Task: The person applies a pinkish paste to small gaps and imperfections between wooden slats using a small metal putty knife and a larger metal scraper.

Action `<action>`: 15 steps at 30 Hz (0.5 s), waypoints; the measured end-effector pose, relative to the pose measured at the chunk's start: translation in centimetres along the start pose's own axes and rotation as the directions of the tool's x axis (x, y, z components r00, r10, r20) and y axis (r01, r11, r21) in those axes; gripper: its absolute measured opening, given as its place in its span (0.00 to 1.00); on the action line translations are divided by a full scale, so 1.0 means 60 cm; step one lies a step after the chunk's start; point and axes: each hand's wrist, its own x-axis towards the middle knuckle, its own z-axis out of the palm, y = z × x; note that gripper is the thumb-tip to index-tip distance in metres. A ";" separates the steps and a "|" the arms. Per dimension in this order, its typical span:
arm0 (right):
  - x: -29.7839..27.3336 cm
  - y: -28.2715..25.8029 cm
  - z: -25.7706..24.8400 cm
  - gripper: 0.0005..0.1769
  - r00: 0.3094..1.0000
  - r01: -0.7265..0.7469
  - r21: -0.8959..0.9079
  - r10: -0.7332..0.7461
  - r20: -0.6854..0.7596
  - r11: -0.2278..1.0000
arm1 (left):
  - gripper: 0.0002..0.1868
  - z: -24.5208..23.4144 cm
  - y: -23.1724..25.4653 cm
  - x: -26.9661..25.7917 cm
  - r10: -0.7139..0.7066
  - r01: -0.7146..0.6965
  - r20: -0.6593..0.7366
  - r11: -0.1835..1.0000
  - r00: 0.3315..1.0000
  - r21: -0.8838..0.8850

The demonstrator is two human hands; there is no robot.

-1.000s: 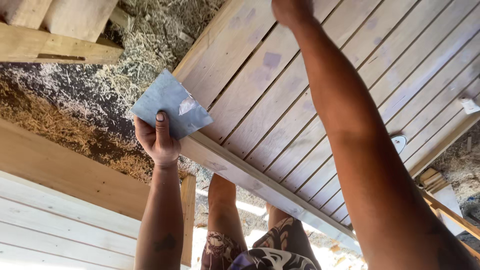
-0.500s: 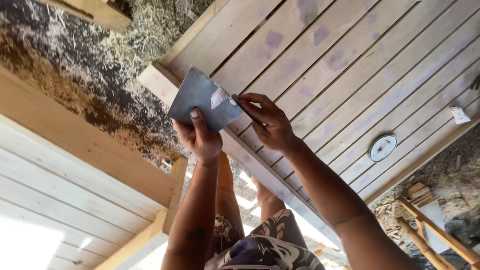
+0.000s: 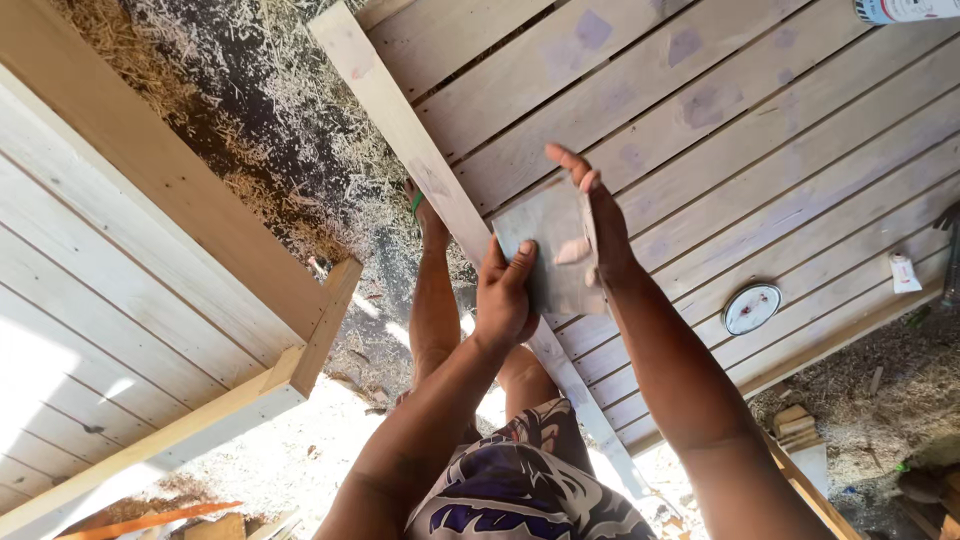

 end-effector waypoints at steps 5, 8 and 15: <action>-0.059 0.057 -0.055 0.31 0.993 -0.119 -0.277 0.109 -0.052 0.953 | 0.18 0.023 0.066 0.005 0.054 -0.050 0.099 0.998 0.994 -0.043; -0.093 -0.020 -0.087 0.23 0.964 -0.097 -0.184 0.046 -0.261 0.978 | 0.16 0.011 0.082 0.012 0.195 -0.213 0.149 0.971 0.969 0.110; -0.155 -0.226 0.023 0.15 0.779 0.469 -0.855 -0.353 0.518 -0.219 | 0.14 0.028 0.077 0.021 0.427 -0.528 0.314 0.731 0.848 0.433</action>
